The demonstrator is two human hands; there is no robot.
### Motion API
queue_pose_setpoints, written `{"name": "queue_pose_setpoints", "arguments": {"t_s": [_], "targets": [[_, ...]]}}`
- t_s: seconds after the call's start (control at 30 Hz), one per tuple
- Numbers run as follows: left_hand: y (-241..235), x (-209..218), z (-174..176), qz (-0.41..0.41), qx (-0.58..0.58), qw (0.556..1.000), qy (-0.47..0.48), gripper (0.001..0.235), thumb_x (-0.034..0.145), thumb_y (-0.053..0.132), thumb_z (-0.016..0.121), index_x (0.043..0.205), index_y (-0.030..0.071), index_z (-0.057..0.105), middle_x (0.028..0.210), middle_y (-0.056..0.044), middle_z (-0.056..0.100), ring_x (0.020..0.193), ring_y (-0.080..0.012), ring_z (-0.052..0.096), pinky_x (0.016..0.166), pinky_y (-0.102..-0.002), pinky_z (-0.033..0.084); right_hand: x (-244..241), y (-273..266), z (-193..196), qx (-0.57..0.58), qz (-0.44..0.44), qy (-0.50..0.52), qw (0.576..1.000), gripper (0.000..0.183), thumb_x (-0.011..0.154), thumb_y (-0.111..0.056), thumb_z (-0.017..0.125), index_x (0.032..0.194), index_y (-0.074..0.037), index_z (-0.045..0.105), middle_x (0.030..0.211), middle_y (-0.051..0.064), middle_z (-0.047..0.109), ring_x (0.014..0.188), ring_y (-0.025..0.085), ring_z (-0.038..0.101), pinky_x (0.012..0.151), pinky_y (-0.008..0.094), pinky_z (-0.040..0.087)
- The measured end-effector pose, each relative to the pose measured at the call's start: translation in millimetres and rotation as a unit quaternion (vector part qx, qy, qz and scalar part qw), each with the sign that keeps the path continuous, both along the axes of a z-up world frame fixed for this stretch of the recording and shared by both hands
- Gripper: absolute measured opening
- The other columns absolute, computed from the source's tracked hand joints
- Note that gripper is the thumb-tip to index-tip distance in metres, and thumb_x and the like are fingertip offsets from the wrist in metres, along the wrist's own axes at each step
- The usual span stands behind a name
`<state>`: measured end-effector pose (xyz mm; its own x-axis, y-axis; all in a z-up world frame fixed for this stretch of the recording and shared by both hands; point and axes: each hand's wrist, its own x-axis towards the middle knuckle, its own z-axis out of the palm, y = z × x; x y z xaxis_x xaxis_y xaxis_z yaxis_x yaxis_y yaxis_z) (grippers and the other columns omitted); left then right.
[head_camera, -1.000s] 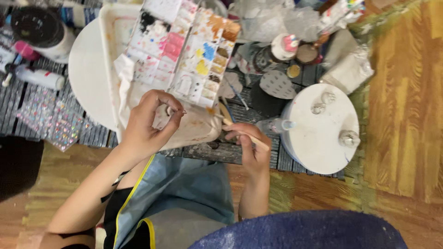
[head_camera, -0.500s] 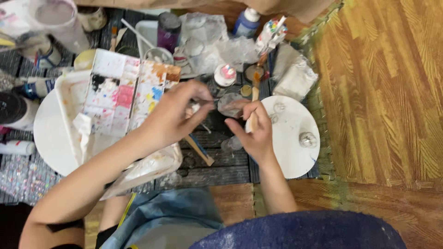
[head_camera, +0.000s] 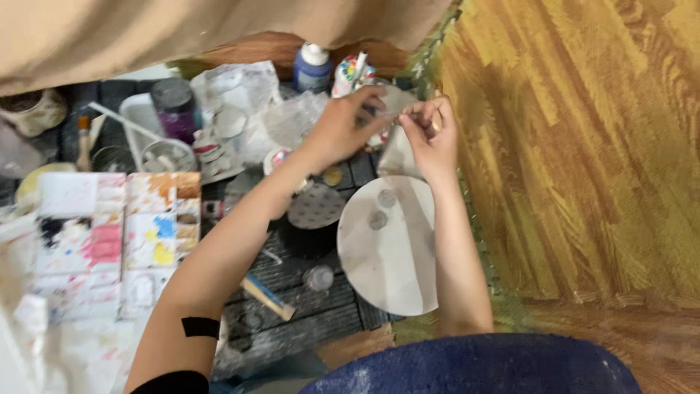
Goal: The person paints small figurines using a fine brush and a watercolor palette. They dip the brush in paint, apply it to the figurines, and occasionally clean the brush on a paper towel. The person also moves the paint palette and handles small sculpted objects on a rotating stand.
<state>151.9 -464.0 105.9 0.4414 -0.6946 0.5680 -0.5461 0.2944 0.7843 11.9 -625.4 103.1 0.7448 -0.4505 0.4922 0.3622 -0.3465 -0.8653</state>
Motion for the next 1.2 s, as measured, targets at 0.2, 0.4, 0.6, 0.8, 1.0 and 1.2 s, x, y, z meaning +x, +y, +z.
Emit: {"name": "queue_pose_setpoints", "arguments": {"t_s": [0.2,0.4,0.6,0.8,1.0,1.2], "targets": [[-58.4,71.4,-33.7,0.186,0.05,0.98,-0.054,0.018,0.1,0.022,0.072,0.111,0.009,0.071,0.11,-0.013,0.074,0.103,-0.0342,0.07,0.088,-0.045,0.054,49.8,-80.4,-40.6,-0.036,-0.021,0.01,0.999,0.036,0.101,0.016,0.062,0.099,-0.009,0.036,0.107,0.007,0.064,0.102,0.012,0.061,0.09,0.024,0.053],[-68.2,73.6,-45.1,0.279,0.132,0.939,-0.152,0.017,0.089,0.013,0.071,0.106,0.015,0.074,0.117,-0.009,0.069,0.112,-0.0335,0.061,0.091,-0.052,0.041,99.0,-114.2,-69.2,-0.029,-0.041,0.062,0.997,0.034,0.097,0.014,0.063,0.098,-0.01,0.038,0.103,0.006,0.066,0.101,0.012,0.067,0.087,0.026,0.057],[-75.0,79.0,-57.6,0.264,0.151,0.916,-0.26,0.02,0.093,0.016,0.071,0.111,0.021,0.077,0.111,-0.006,0.068,0.111,-0.0297,0.059,0.092,-0.047,0.044,124.2,-122.4,-84.6,-0.021,-0.01,0.065,0.998,0.035,0.096,0.015,0.064,0.102,-0.01,0.041,0.104,0.005,0.066,0.1,0.012,0.065,0.084,0.025,0.054],[-80.6,78.4,-62.6,0.262,0.157,0.91,-0.279,0.025,0.092,0.016,0.071,0.116,0.019,0.077,0.115,-0.011,0.064,0.113,-0.0316,0.059,0.093,-0.047,0.044,130.7,-126.6,-88.4,-0.029,0.013,0.068,0.997,0.035,0.097,0.016,0.063,0.103,-0.01,0.04,0.103,0.004,0.061,0.103,0.012,0.063,0.088,0.025,0.053],[-76.2,78.4,-61.8,0.241,0.145,0.931,-0.235,0.024,0.093,0.015,0.07,0.116,0.017,0.076,0.115,-0.009,0.063,0.113,-0.0309,0.058,0.092,-0.047,0.043,142.8,-135.9,-95.5,-0.004,0.056,0.064,0.996,0.035,0.096,0.017,0.063,0.102,-0.009,0.041,0.102,0.004,0.066,0.1,0.011,0.064,0.088,0.025,0.053],[-74.9,78.7,-62.4,0.24,0.146,0.93,-0.236,0.027,0.09,0.014,0.072,0.117,0.015,0.075,0.115,-0.008,0.062,0.114,-0.0304,0.057,0.094,-0.047,0.041,156.4,-142.6,-101.6,-0.015,0.038,0.092,0.995,0.037,0.092,0.015,0.067,0.095,-0.011,0.04,0.097,0.005,0.071,0.091,0.01,0.067,0.079,0.025,0.054]]}}
